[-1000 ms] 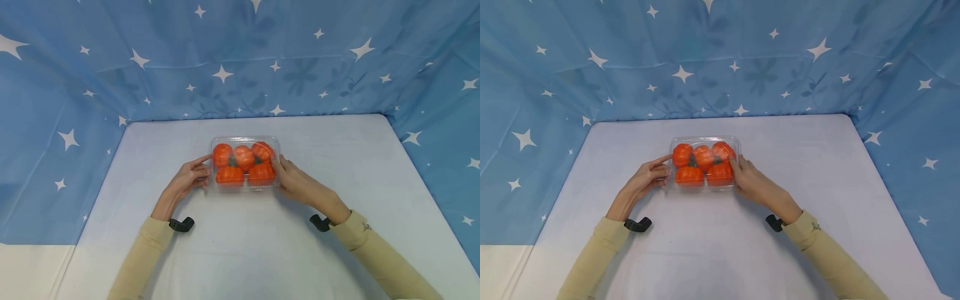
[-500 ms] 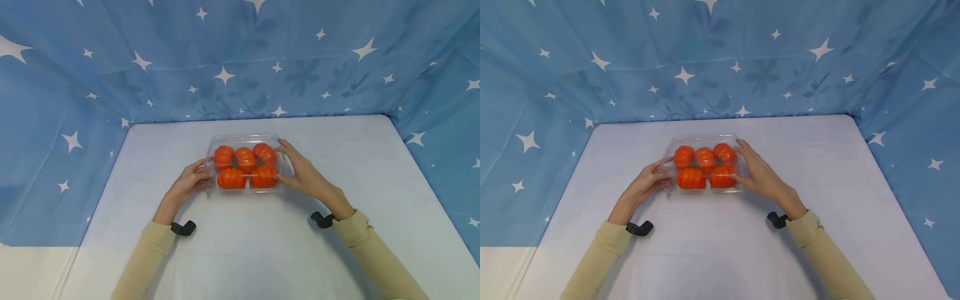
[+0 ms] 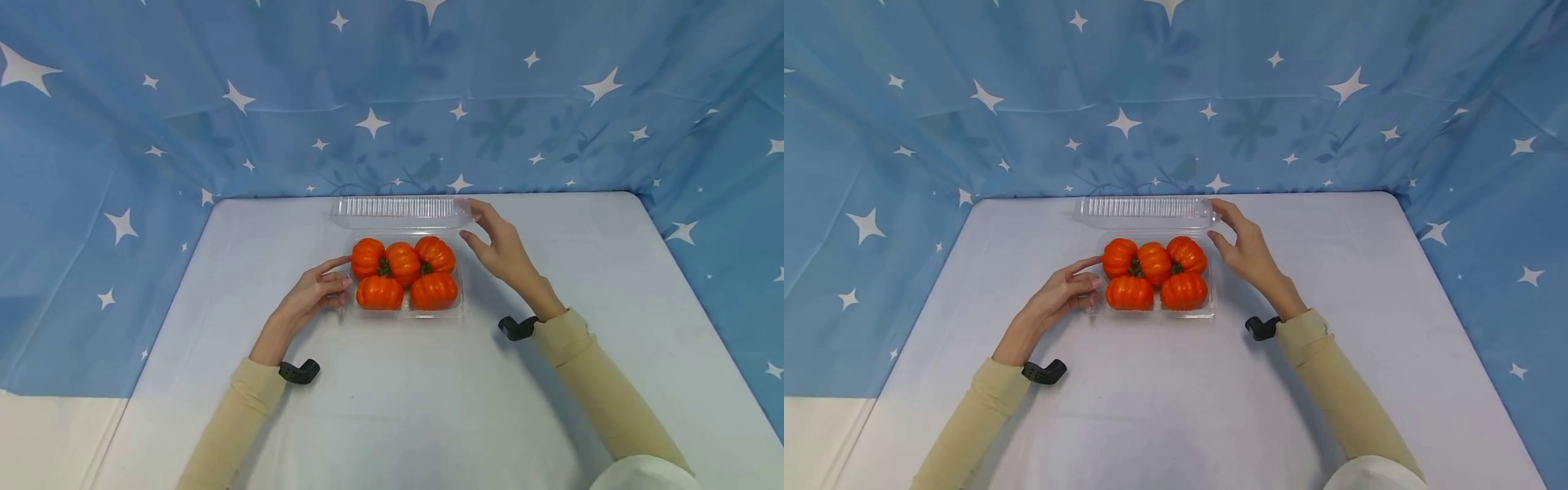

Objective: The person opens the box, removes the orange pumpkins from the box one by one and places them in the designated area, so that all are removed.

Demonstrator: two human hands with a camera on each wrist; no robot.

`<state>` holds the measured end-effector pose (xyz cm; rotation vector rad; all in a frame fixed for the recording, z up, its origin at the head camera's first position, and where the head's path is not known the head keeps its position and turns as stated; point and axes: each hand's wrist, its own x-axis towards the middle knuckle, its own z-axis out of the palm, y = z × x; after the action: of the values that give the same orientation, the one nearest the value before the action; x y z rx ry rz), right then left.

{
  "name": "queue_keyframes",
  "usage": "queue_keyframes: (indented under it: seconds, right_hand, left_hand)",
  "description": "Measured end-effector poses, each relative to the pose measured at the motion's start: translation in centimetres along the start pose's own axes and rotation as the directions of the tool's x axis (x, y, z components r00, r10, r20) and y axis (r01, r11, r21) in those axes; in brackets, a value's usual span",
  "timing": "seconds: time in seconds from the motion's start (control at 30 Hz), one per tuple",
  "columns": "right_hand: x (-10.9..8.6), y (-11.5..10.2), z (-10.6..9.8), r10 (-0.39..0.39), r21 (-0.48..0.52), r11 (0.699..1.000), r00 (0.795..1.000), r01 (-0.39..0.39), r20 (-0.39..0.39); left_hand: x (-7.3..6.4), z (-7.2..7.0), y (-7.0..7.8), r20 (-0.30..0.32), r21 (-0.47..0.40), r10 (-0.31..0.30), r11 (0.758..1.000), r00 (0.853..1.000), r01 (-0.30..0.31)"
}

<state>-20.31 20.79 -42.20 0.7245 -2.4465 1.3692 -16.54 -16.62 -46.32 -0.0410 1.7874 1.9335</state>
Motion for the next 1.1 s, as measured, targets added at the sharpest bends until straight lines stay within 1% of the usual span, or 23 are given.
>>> queue_keyframes:
  seconds: [0.07,0.17,0.33,0.4,0.57,0.7,0.87,0.97,1.1]
  right_hand:
    - [0.6,0.3,0.0,0.027,0.064,0.998,1.000,-0.026,-0.007]
    - [1.5,0.1,0.2,0.059,0.143,0.988,0.998,-0.059,0.008]
    - [2.2,-1.0,0.1,0.102,0.186,0.976,0.994,-0.110,0.049]
    - [2.4,-0.4,0.2,0.109,0.220,0.968,0.992,-0.119,0.058]
    - [2.8,1.9,0.5,0.124,0.302,0.942,0.988,-0.146,0.090]
    - [2.7,2.6,0.4,0.125,0.334,0.929,0.985,-0.159,0.121]
    - [2.8,2.6,0.5,0.123,0.368,0.914,0.980,-0.173,0.154]
    - [3.1,2.5,0.5,0.139,0.360,0.912,0.974,-0.195,0.177]
    - [3.6,2.8,0.6,0.177,0.323,0.915,0.959,-0.244,0.222]
  left_hand:
    - [-0.1,0.0,0.0,0.000,-0.003,-0.001,1.000,1.000,0.001]
    - [-0.2,-0.2,0.2,-0.003,-0.001,-0.003,1.000,1.000,0.003]
    - [-0.2,-0.6,0.4,-0.004,-0.003,-0.011,1.000,1.000,0.011]
    - [-0.2,-0.7,0.5,-0.009,-0.009,-0.017,1.000,1.000,0.016]
    - [-0.1,-1.0,0.7,-0.030,-0.014,-0.025,1.000,0.999,0.024]
    - [-0.1,-1.4,0.8,-0.034,-0.010,-0.031,0.999,0.999,0.030]
    - [-0.1,-1.9,0.8,-0.020,0.000,-0.031,1.000,0.999,0.031]
    - [-0.2,-2.0,0.7,-0.020,0.002,-0.029,1.000,0.999,0.029]
    - [-0.1,-2.1,0.7,-0.020,0.009,-0.031,0.999,0.999,0.032]
